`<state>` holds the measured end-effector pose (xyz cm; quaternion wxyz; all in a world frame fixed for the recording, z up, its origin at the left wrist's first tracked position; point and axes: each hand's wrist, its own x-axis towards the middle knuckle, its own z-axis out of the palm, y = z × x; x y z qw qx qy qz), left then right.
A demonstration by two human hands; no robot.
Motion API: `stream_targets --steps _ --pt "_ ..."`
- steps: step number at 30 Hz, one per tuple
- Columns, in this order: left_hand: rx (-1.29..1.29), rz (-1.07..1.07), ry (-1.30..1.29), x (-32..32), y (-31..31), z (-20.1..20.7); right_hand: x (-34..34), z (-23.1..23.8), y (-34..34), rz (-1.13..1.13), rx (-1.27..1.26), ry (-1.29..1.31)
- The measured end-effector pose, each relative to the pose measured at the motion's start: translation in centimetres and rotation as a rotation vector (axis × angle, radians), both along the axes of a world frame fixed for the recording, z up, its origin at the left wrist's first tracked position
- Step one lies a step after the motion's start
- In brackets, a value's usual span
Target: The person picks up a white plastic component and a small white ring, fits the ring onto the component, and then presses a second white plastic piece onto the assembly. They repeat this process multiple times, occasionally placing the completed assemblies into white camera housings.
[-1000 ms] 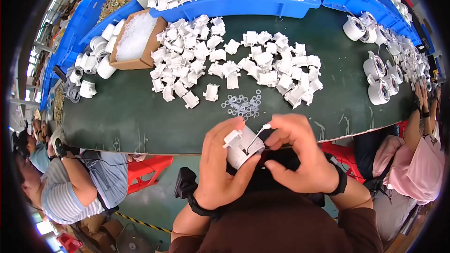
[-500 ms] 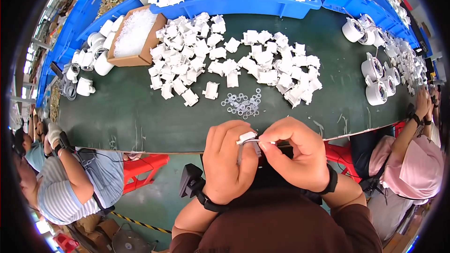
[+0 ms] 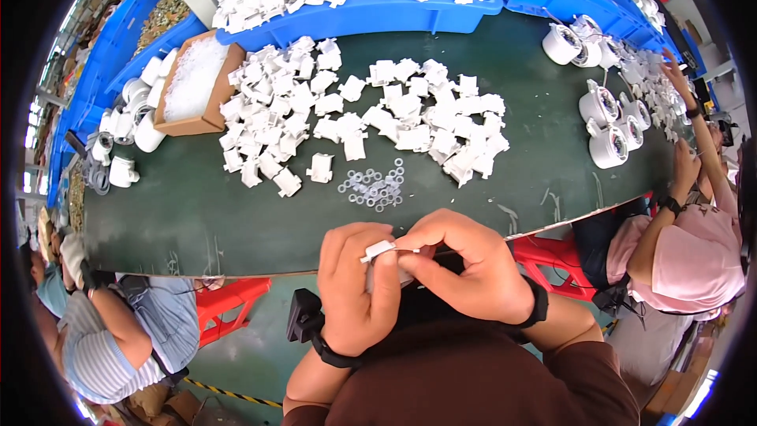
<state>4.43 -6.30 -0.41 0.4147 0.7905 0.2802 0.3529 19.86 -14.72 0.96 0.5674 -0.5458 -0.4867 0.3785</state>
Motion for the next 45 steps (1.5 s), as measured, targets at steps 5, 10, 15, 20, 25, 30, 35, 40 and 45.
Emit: stream_targets --steps 5,10,15,20,25,30,35,40,45 --pt "0.024 0.04 -0.007 0.0 0.2 -0.1 4.3 0.4 0.0 -0.404 -0.064 -0.832" --pt "0.041 0.029 -0.004 0.2 0.2 -0.1 5.2 -0.5 1.3 -0.375 0.004 -1.061" --pt "0.021 0.03 -0.049 0.1 0.2 -0.5 6.6 0.3 1.4 -0.294 -0.155 -0.646" --pt "-0.1 0.003 -0.058 -0.4 0.3 0.0 7.6 0.6 1.2 -0.328 -0.031 -0.603" --pt "-0.552 -0.261 -0.213 -0.5 -0.1 0.6 3.6 2.0 -0.4 -0.058 -0.102 0.319" --pt "-0.459 -0.203 -0.161 -0.7 -0.3 0.9 1.5 0.0 -0.6 -0.025 -0.132 0.28" --pt "-0.319 -0.159 -0.089 -1.3 0.3 0.7 1.6 0.1 0.0 0.01 -0.083 0.09" --pt "-0.098 -0.149 -0.008 -1.4 0.5 1.0 1.2 1.0 0.5 -0.014 0.002 -0.248" --pt "-0.043 -0.137 -0.029 -1.4 0.6 0.8 1.1 1.1 0.5 -0.025 -0.106 -0.23"
